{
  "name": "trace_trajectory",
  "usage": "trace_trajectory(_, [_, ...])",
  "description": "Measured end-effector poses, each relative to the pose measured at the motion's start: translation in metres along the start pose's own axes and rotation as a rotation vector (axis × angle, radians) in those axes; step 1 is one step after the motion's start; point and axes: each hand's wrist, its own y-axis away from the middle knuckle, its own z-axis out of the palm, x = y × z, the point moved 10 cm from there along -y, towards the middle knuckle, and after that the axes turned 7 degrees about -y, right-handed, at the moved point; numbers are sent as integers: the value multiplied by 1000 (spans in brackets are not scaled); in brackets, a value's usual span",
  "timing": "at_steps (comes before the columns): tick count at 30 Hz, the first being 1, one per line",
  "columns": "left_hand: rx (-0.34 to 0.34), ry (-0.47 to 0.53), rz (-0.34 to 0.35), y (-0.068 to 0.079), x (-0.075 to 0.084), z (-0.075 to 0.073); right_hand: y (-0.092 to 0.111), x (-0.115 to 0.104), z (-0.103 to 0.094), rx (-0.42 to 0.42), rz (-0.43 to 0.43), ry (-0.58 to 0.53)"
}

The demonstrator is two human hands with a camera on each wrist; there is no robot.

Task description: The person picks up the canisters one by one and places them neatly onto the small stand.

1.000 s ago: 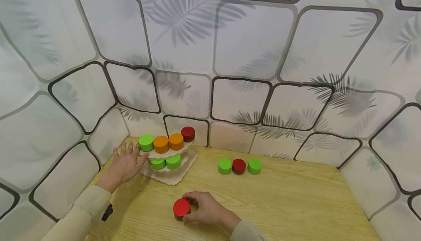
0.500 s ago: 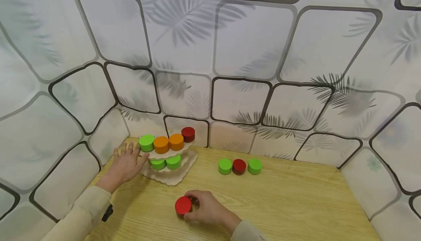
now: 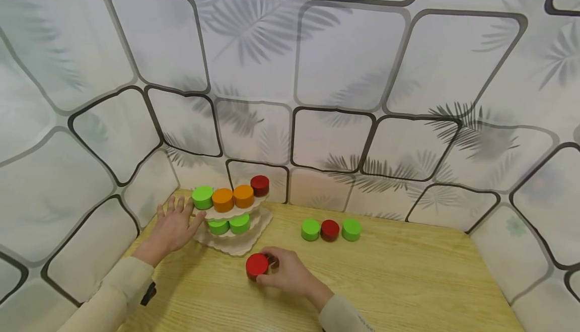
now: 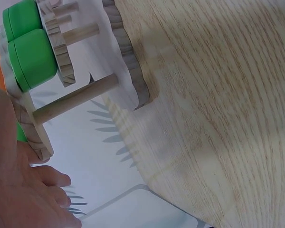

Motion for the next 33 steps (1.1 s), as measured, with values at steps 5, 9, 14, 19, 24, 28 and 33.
trace_trajectory(5, [-1,-2,-1,0,1,0,-5,-4,-9,40,-1,17])
trace_trajectory(9, [-4,-1,-1,0,1,0,-10,-6,-14,68,-3,23])
trace_trajectory(14, [-2,5,2,-1,2,1,-15,-8,-20,105,-14,27])
trace_trajectory(19, [1,14,2,-1,2,1,-20,-8,-26,139,-24,30])
trace_trajectory(24, [3,12,-1,0,1,0,-25,-9,-32,187,-31,26])
trace_trajectory(28, [3,11,0,0,2,-1,-32,-10,-38,234,-31,18])
trace_trajectory(33, [2,14,-2,1,2,-2,-40,-13,-43,274,-38,23])
